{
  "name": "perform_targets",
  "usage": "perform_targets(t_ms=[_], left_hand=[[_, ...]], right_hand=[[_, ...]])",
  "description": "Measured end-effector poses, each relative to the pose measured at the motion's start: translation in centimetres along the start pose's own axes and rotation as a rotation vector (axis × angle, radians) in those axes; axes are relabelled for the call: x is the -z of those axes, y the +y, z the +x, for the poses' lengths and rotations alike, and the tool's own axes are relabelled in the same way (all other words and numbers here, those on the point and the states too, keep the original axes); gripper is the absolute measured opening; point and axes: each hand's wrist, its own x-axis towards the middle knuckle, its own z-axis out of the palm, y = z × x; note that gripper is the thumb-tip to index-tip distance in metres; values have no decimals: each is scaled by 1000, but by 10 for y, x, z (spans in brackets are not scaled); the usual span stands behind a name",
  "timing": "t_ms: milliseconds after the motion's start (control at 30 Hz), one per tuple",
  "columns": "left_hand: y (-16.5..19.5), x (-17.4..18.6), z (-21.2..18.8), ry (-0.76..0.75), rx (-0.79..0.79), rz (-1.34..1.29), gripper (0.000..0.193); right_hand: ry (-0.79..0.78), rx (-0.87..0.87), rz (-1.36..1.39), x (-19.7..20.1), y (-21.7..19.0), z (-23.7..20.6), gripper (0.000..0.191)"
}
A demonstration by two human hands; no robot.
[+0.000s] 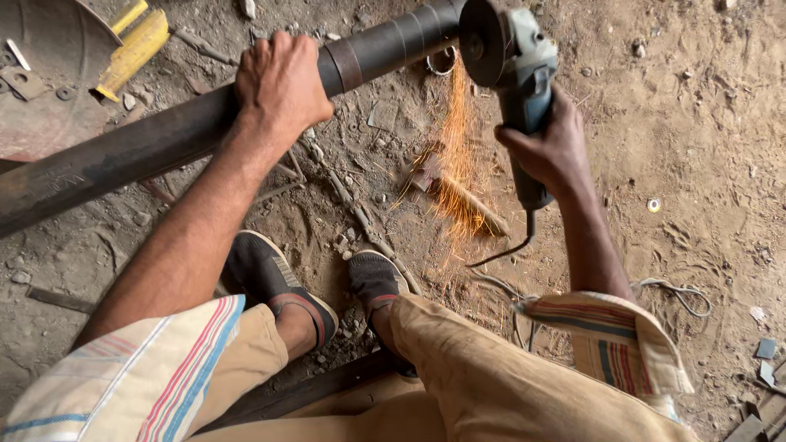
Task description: The person uses an angle grinder to cut a metal pipe, generating sparks. They hold the pipe with one hand and operate the grinder with the other, pausing briefly to reposition the tool before continuing the cut.
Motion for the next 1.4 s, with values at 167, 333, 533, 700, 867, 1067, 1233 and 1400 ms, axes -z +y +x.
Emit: perform_targets(t_ms=[167,333,533,700,867,1067,1233,1400], left_hand=[[-1,11,4,-119,8,-29,66],[-4,43,27,-536,58,-172,58],[8,39,3,-248,4,-50,64],[13,-6,-18,216,-72,108,84],[6,-17,-12,205,-54,162,84],[7,-21,-9,229,-62,205,79],[4,-24,-7,202,-45,212,74],[6,-24,-7,233,-67,244,72]], right_hand=[[-9,20,60,-1,8,-19,67],[18,3,213,0,12,-32,64],[66,95,197,9,7,-12,69],[42,60,139,6,-3,11,71],[39,136,77,5,-2,17,74],[37,109,16,9,-1,19,77],[21,84,22,10,-6,20,75],[31,67,3,8,-7,25,72]])
